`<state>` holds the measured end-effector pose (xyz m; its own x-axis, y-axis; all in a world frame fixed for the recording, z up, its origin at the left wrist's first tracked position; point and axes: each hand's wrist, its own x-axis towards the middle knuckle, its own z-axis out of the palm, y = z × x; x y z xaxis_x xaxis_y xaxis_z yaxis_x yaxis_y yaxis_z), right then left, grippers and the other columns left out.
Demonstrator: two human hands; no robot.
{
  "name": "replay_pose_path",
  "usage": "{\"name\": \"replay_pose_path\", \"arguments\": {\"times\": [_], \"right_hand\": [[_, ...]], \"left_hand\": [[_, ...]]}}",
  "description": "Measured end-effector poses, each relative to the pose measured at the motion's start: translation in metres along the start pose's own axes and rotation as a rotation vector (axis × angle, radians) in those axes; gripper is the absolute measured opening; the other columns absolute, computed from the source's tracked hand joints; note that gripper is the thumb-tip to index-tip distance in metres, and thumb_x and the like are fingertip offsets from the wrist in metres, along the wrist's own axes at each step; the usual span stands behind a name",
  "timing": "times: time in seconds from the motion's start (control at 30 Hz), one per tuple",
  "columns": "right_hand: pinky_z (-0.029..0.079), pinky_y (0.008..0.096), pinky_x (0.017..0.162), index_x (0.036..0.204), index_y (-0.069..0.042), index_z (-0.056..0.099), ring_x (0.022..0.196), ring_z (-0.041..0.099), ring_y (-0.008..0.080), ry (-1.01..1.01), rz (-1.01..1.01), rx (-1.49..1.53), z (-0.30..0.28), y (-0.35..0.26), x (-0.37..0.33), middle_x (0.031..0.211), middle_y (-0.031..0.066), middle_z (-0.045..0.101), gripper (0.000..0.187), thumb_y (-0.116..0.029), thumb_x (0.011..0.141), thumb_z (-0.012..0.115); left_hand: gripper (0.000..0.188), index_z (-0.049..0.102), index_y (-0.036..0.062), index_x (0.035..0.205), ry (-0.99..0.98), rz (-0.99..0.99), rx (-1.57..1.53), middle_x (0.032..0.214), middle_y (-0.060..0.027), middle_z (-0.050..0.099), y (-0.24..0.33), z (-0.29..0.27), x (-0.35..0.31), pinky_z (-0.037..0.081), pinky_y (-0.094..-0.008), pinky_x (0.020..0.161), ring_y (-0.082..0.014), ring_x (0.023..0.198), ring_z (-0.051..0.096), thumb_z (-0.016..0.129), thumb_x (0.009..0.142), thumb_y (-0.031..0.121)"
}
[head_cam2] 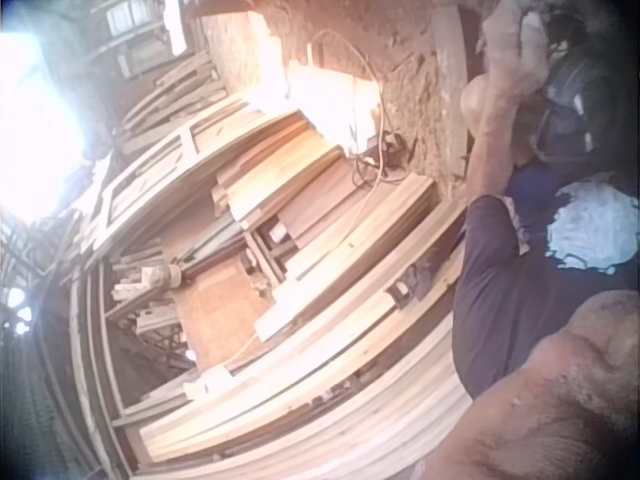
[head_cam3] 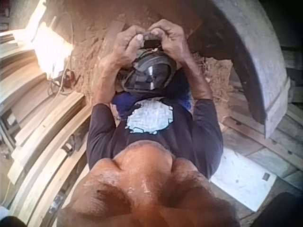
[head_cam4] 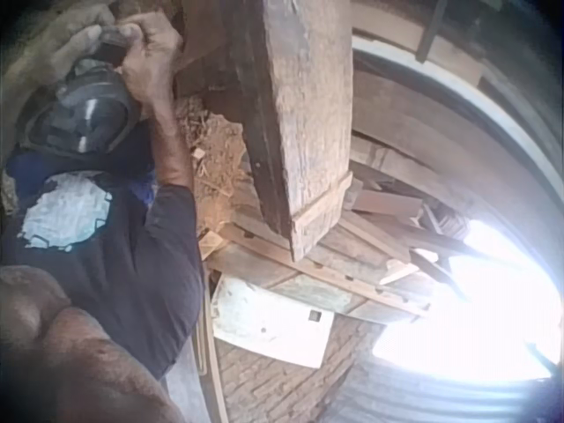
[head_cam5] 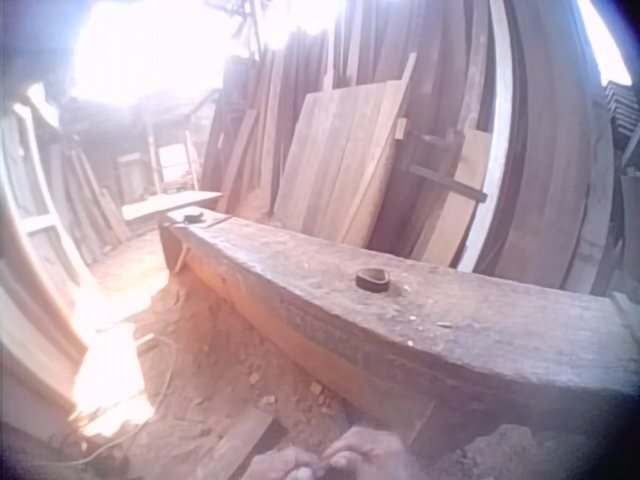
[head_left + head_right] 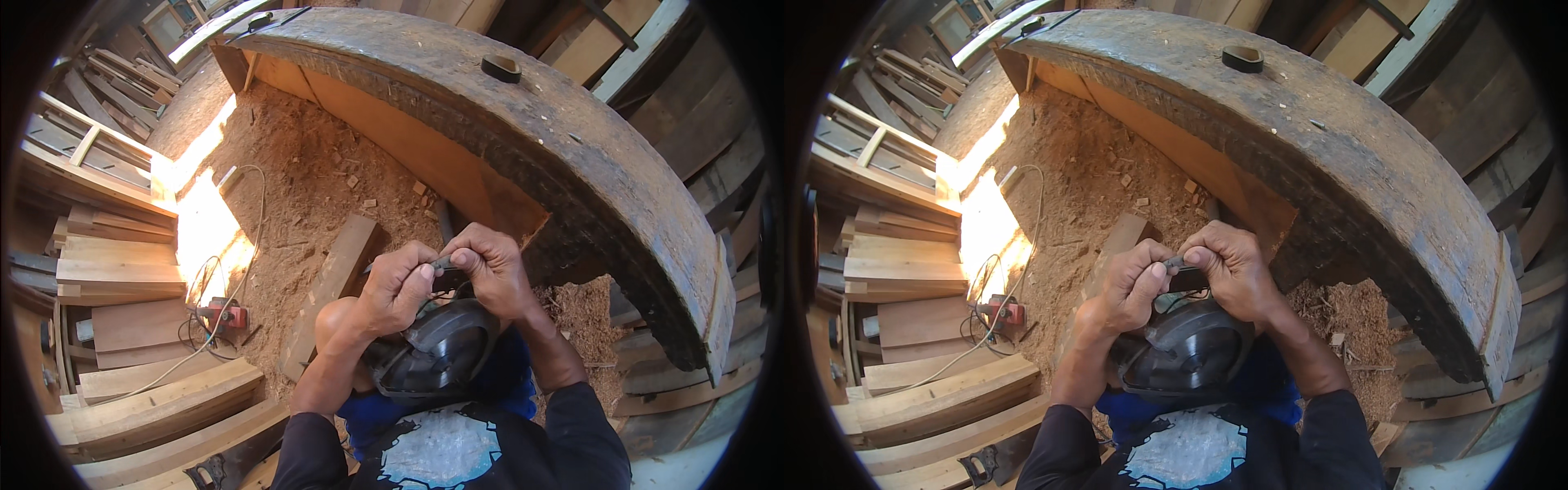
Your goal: The person repairs an electrical cord by stripping wire insulation using a small tool and twisting the exposed wire ends together.
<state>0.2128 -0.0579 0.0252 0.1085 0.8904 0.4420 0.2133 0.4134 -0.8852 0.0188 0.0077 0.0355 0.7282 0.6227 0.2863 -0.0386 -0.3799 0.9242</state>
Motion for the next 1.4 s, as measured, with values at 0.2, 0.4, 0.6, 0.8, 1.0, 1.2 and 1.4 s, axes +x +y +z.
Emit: {"name": "replay_pose_path", "arguments": {"times": [0.2, 0.4, 0.6, 0.8, 1.0, 1.2, 1.4], "right_hand": [[0.045, 0.0246, 0.066, 0.091, -0.001, 0.068, 0.071, 0.05, 0.0057, -0.204, 0.276, 0.296, 0.006, 0.011, 0.0, 0.072, -0.0029, 0.058, 0.032, -0.026, 0.107, 0.057], [0.05, 0.0236, 0.071, 0.117, 0.003, 0.07, 0.082, 0.063, 0.0098, -0.229, 0.395, 0.368, -0.032, -0.029, 0.003, 0.097, 0.0095, 0.073, 0.031, -0.024, 0.103, 0.061], [0.055, 0.0321, 0.084, 0.125, 0.011, 0.064, 0.092, 0.068, 0.0187, -0.078, 0.018, 0.934, -0.024, -0.043, -0.015, 0.118, 0.0203, 0.071, 0.064, -0.037, 0.085, 0.081], [0.048, 0.0271, 0.061, 0.105, -0.003, 0.068, 0.071, 0.062, 0.0099, 0.138, -0.047, 0.056, -0.004, -0.048, 0.013, 0.085, 0.004, 0.065, 0.017, -0.019, 0.104, 0.061], [0.042, 0.0254, 0.06, 0.09, -0.002, 0.065, 0.067, 0.049, 0.0065, 0.212, 0.193, 0.261, 0.018, 0.003, 0.048, 0.076, -0.0017, 0.058, 0.03, -0.028, 0.105, 0.062], [0.035, 0.0271, 0.051, 0.08, -0.005, 0.065, 0.057, 0.044, 0.0057, -0.063, 0.489, 0.295, 0.036, 0.039, 0.048, 0.063, -0.0041, 0.05, 0.035, -0.032, 0.102, 0.063], [0.034, 0.0293, 0.05, 0.07, -0.009, 0.057, 0.054, 0.04, 0.0067, -0.252, 0.588, 0.061, 0.031, 0.04, 0.047, 0.061, -0.0048, 0.046, 0.035, -0.029, 0.098, 0.061]], "left_hand": [[0.02, 0.061, 0.0, 0.101, 0.11, -0.061, -0.312, 0.078, 0.0011, 0.057, -0.017, 0.005, -0.005, 0.043, -0.024, 0.063, -0.0058, 0.07, 0.049, 0.05, 0.105, 0.016], [0.022, 0.061, 0.0013, 0.103, 0.143, -0.04, -0.257, 0.079, 0.0028, 0.056, -0.023, 0.004, -0.011, 0.042, -0.0222, 0.065, -0.0042, 0.071, 0.047, 0.052, 0.107, 0.021], [0.022, 0.059, 0.0025, 0.105, 0.139, -0.049, -0.343, 0.077, 0.0036, 0.053, -0.019, 0.001, -0.002, 0.042, -0.0221, 0.065, -0.0045, 0.07, 0.048, 0.051, 0.109, 0.022], [0.026, 0.061, 0.0013, 0.109, 0.081, -0.108, -0.312, 0.083, 0.0006, 0.059, -0.022, -0.009, -0.006, 0.043, -0.0228, 0.066, -0.0065, 0.07, 0.052, 0.052, 0.109, 0.025], [0.021, 0.064, -0.0003, 0.104, -0.021, -0.013, -0.233, 0.082, -0.001, 0.062, -0.008, -0.012, -0.011, 0.048, -0.0231, 0.07, -0.0071, 0.076, 0.059, 0.057, 0.106, 0.019], [0.022, 0.063, -0.0012, 0.11, -0.051, 0.07, -0.309, 0.093, -0.005, 0.065, -0.023, -0.011, -0.02, 0.052, -0.0253, 0.074, -0.0098, 0.082, 0.064, 0.06, 0.105, 0.02], [0.02, 0.062, -0.0006, 0.112, 0.183, -0.005, -0.342, 0.09, -0.0036, 0.064, -0.024, -0.003, -0.024, 0.05, -0.0235, 0.068, -0.008, 0.077, 0.061, 0.059, 0.105, 0.018]]}}
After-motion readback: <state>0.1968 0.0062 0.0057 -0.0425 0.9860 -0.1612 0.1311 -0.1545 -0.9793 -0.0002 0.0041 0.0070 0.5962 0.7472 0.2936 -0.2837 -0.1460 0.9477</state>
